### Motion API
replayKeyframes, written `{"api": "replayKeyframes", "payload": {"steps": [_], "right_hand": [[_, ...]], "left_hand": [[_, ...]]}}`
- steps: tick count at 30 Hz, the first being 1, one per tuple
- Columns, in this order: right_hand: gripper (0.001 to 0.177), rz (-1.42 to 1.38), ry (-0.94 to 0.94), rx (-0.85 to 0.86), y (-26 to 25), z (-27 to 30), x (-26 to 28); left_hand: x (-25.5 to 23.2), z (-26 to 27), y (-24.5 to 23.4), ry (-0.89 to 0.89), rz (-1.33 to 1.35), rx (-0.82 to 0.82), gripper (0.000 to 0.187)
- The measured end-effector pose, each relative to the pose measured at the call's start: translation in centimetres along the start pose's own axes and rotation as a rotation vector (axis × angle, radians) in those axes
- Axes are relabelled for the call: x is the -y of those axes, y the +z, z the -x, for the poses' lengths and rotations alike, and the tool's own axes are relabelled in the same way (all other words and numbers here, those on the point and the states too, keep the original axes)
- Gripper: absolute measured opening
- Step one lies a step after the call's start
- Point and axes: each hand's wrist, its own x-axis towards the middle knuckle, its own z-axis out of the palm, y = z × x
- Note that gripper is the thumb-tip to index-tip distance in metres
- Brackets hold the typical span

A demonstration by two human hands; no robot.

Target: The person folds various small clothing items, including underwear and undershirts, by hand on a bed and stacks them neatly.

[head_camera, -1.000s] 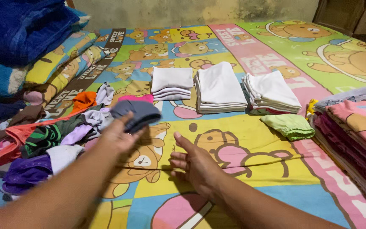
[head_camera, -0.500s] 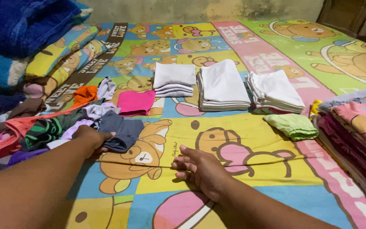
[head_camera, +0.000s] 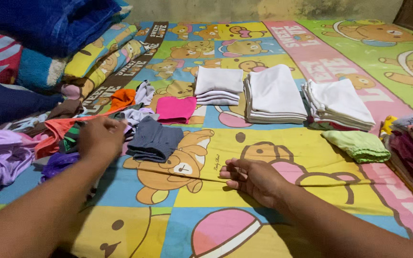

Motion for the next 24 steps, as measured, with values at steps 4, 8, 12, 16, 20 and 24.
{"api": "replayKeyframes", "payload": {"steps": [4,8,12,16,20,24], "right_hand": [[0.027,0.0,-0.057,0.026,-0.8,0.1,-0.8],[0.029,-0.032,-0.06,0.048,-1.0,0.0,-0.8],[0.028,-0.029,-0.05,0.017,-0.8,0.0,-0.9],[0.025,-0.038,-0.095,0.06,-1.1,0.2,-1.3],[0.025,-0.025,-0.112,0.088,-1.3,0.2,-1.5],[0.024,-0.015,-0.114,0.071,-1.3,0.0,-1.6]], "left_hand": [[0.2,-6.5,-4.7,0.118,0.119,-0.095,0.046],[4.1,-12.5,-6.0,0.111,0.068,-0.023,0.046],[8.2,-17.4,-7.1,0.051,0.01,0.173,0.047],[10.3,-20.6,-7.5,-0.023,0.009,0.42,0.049],[13.0,-23.7,-7.9,-0.091,0.043,0.638,0.05],[16.7,-26.5,-7.5,-0.121,0.093,0.809,0.052]]}}
